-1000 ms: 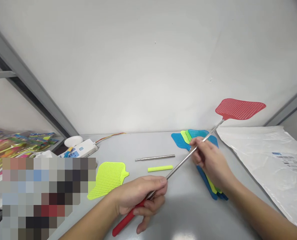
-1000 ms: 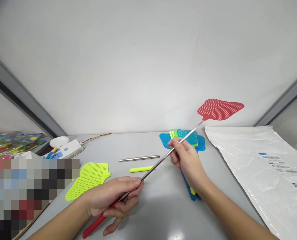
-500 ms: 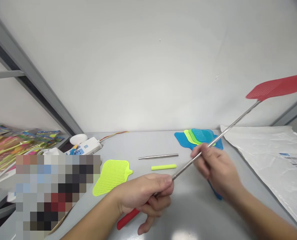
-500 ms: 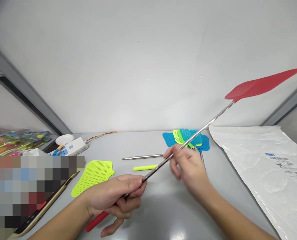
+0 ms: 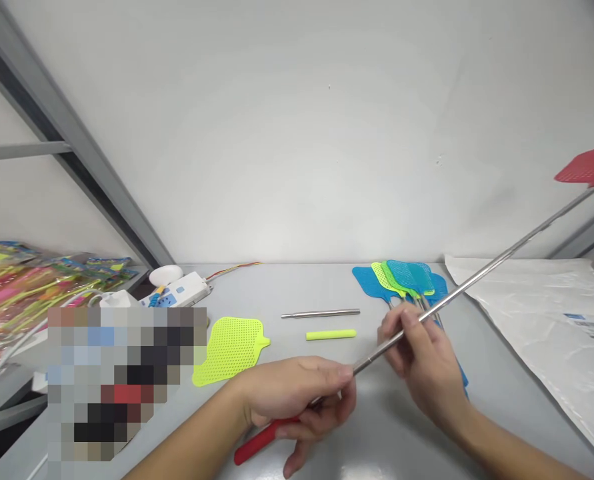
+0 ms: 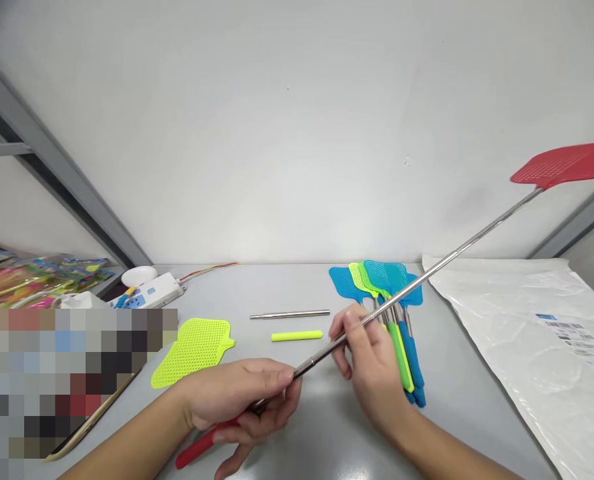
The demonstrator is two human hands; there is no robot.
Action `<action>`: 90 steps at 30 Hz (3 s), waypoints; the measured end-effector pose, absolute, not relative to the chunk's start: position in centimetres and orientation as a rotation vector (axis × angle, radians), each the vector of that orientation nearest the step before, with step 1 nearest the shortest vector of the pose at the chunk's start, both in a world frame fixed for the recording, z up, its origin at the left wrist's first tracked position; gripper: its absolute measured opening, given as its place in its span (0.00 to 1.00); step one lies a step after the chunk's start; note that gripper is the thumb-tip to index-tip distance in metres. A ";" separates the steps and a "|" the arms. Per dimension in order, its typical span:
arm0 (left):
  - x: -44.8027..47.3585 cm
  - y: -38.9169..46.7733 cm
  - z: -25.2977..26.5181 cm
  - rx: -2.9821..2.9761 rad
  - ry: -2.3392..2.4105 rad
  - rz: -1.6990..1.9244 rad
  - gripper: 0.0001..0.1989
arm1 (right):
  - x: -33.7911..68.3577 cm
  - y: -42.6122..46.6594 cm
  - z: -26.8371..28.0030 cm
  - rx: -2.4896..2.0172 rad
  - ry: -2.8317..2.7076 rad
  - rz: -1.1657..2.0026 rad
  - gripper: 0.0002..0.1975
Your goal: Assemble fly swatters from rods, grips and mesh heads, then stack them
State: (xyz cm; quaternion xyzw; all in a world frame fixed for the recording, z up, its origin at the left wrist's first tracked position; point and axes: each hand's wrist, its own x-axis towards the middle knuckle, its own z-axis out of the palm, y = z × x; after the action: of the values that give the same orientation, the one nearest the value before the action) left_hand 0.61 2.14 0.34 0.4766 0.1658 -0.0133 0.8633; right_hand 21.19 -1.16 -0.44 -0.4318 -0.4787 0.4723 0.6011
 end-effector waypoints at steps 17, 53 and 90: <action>-1.4 3.7 1.5 1.221 0.566 0.010 0.23 | 24.4 1.3 1.5 -1.006 -1.031 0.968 0.17; -2.6 3.7 3.5 1.372 0.619 0.042 0.23 | 23.0 -0.9 1.5 -1.072 -1.152 0.999 0.22; 1.0 1.7 0.0 1.079 0.538 0.148 0.21 | 24.5 1.6 2.5 -0.842 -0.806 1.092 0.26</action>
State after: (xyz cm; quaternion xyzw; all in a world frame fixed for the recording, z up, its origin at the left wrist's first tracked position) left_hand 1.02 1.66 -0.04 0.5070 0.2528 0.0696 0.8211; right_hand 24.50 1.62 2.51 -0.3778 -0.3614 0.4899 0.6976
